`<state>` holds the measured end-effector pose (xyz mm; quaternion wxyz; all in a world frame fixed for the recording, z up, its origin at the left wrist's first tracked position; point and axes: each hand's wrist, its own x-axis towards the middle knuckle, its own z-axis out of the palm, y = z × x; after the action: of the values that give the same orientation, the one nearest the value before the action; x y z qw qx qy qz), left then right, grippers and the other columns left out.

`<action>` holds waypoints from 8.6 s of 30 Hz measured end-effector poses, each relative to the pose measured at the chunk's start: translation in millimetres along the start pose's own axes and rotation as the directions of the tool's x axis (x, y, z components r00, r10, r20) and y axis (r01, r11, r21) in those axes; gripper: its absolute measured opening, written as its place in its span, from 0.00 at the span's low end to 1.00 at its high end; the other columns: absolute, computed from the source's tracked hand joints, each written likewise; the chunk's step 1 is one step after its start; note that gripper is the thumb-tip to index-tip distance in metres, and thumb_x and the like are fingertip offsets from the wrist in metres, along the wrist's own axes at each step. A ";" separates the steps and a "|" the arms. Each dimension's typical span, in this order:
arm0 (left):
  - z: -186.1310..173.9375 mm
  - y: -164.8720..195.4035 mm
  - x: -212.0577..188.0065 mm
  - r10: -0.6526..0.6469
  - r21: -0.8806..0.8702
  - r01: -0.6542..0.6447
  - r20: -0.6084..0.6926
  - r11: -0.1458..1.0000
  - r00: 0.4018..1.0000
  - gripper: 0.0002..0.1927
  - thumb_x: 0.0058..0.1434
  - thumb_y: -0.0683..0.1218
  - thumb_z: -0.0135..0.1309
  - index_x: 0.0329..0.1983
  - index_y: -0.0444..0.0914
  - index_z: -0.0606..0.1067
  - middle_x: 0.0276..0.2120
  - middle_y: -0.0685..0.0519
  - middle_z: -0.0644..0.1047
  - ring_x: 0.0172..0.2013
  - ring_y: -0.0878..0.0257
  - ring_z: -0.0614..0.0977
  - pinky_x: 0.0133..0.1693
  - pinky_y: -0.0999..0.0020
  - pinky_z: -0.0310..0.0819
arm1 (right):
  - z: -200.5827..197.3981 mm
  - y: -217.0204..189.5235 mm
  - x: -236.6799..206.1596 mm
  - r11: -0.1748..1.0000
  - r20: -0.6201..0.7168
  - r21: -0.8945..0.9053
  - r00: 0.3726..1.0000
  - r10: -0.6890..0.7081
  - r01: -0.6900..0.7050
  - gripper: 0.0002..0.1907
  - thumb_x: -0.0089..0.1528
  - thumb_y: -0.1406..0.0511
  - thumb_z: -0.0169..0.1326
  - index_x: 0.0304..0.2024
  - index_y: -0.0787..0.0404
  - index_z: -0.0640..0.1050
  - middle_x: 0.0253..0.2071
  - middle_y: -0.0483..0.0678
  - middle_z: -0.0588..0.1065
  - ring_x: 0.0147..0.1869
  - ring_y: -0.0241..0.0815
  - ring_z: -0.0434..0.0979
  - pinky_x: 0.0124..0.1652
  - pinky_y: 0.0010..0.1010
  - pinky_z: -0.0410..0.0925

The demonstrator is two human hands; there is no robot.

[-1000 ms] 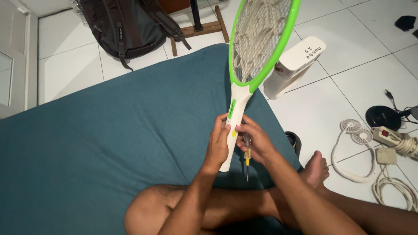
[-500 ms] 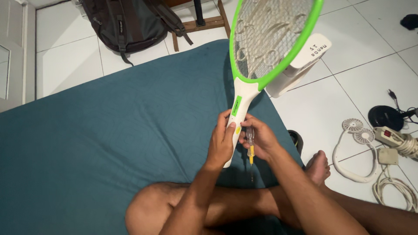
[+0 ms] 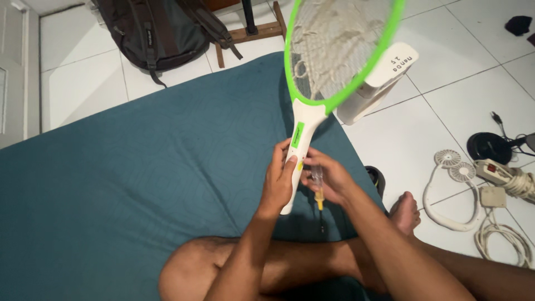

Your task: The person repairs an electric fly swatter racket on their lap. They work on the opened handle, manipulate the internal circuit board and wiring, apply liquid from a small syringe-like bottle to the components, reattach the handle cover, and finally handle a power strip with its cable.

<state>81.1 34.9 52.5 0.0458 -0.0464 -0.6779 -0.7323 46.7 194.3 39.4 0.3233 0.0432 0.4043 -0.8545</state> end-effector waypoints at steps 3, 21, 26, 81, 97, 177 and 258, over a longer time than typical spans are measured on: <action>-0.5 -8.2 4.5 -0.023 -0.095 0.023 0.000 0.995 1.000 0.19 0.73 0.44 0.42 0.66 0.35 0.65 0.52 0.45 0.77 0.47 0.62 0.79 0.49 0.66 0.74 | 1.5 8.3 -3.6 0.967 0.019 -0.231 0.994 -0.109 0.110 0.29 0.64 0.65 0.55 0.68 0.61 0.68 0.40 0.44 0.76 0.26 0.30 0.72 0.19 0.18 0.58; 1.9 -5.5 3.9 -0.132 -0.002 0.132 -0.066 0.991 0.989 0.20 0.71 0.45 0.42 0.65 0.38 0.65 0.46 0.46 0.79 0.43 0.61 0.81 0.45 0.66 0.75 | -6.9 22.2 6.8 0.990 0.007 -0.101 0.995 -0.099 0.099 0.27 0.64 0.64 0.55 0.66 0.61 0.70 0.32 0.41 0.73 0.25 0.28 0.69 0.18 0.18 0.58; 3.0 -6.5 2.0 -0.138 -0.021 0.137 -0.071 0.990 0.988 0.21 0.71 0.46 0.43 0.66 0.39 0.64 0.46 0.47 0.79 0.43 0.59 0.81 0.45 0.63 0.76 | -6.2 19.3 7.2 0.991 0.036 -0.107 0.997 -0.073 0.076 0.27 0.66 0.63 0.54 0.66 0.63 0.69 0.33 0.42 0.73 0.26 0.28 0.69 0.19 0.17 0.58; -157.6 -37.5 75.9 -0.257 0.968 0.209 -0.169 0.139 0.952 0.29 0.49 0.41 0.66 0.58 0.37 0.77 0.57 0.37 0.74 0.58 0.43 0.74 0.60 0.54 0.66 | -316.2 -111.4 -132.8 0.965 -0.898 -0.261 0.358 -0.255 0.034 0.11 0.60 0.64 0.57 0.43 0.62 0.77 0.36 0.51 0.79 0.27 0.40 0.73 0.21 0.28 0.61; 190.3 -75.7 47.4 0.005 0.546 -0.299 0.475 0.783 0.880 0.25 0.54 0.38 0.59 0.57 0.40 0.76 0.60 0.44 0.73 0.61 0.44 0.73 0.61 0.55 0.67 | -382.9 -28.1 -191.8 0.809 -0.902 -0.113 -0.282 -0.328 -0.577 0.23 0.51 0.63 0.63 0.41 0.75 0.76 0.39 0.67 0.79 0.43 0.59 0.82 0.43 0.42 0.74; -85.2 13.5 30.4 -0.189 -0.625 0.407 0.386 0.666 0.903 0.23 0.66 0.46 0.57 0.60 0.29 0.69 0.39 0.40 0.80 0.34 0.52 0.84 0.35 0.54 0.84 | 9.2 -74.6 -81.4 0.900 0.272 -0.436 0.955 0.120 0.011 0.18 0.57 0.62 0.56 0.34 0.75 0.81 0.28 0.61 0.79 0.21 0.40 0.73 0.21 0.27 0.66; -60.0 7.2 39.0 0.002 -0.579 -0.076 -0.128 0.812 0.992 0.23 0.69 0.41 0.57 0.65 0.31 0.69 0.55 0.48 0.76 0.51 0.61 0.76 0.52 0.63 0.68 | 37.2 -94.5 -15.9 0.506 0.095 -0.817 0.931 -0.353 0.275 0.28 0.59 0.62 0.63 0.61 0.65 0.77 0.49 0.49 0.82 0.51 0.37 0.80 0.39 0.23 0.71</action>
<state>42.9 -25.6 60.0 0.0854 -0.0275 -0.4158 -0.9050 10.7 219.7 132.3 0.1286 -0.1497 0.7672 -0.6103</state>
